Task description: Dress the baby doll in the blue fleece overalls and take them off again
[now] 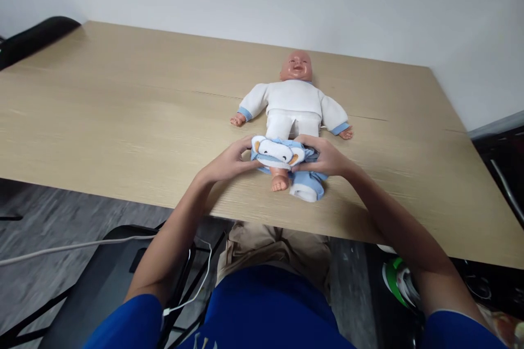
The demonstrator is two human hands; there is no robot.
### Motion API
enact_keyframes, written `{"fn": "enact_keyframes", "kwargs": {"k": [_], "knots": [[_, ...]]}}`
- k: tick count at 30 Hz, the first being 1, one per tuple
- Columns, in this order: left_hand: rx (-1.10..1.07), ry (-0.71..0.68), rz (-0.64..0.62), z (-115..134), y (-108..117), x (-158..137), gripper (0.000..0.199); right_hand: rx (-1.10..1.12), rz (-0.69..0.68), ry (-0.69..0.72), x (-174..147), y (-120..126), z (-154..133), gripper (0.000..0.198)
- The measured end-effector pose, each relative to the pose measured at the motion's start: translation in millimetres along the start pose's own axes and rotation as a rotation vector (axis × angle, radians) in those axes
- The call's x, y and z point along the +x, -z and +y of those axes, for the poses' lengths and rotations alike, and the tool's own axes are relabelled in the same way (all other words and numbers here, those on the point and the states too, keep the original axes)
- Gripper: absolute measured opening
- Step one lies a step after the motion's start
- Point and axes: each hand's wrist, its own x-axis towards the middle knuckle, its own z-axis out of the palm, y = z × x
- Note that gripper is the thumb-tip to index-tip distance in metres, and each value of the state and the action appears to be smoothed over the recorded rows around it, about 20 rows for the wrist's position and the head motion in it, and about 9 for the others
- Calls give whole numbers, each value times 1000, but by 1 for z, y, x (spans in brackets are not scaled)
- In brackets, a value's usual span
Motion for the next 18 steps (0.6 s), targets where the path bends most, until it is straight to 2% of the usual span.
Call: {"fn": "enact_keyframes", "kwargs": {"k": [3, 8, 12, 15, 18], "knots": [[25, 72, -40, 10, 7, 4, 36, 135, 158, -89, -11, -1, 7, 47], [-16, 99, -131, 14, 15, 22, 43, 488, 341, -324, -17, -9, 22, 67], [61, 59, -36, 11, 18, 45, 66, 625, 423, -362, -17, -13, 27, 69], [162, 22, 72, 12, 22, 60, 61, 618, 406, -371, -20, -12, 25, 77], [243, 1, 97, 20, 26, 74, 62, 615, 413, -359, -22, -10, 22, 90]]}}
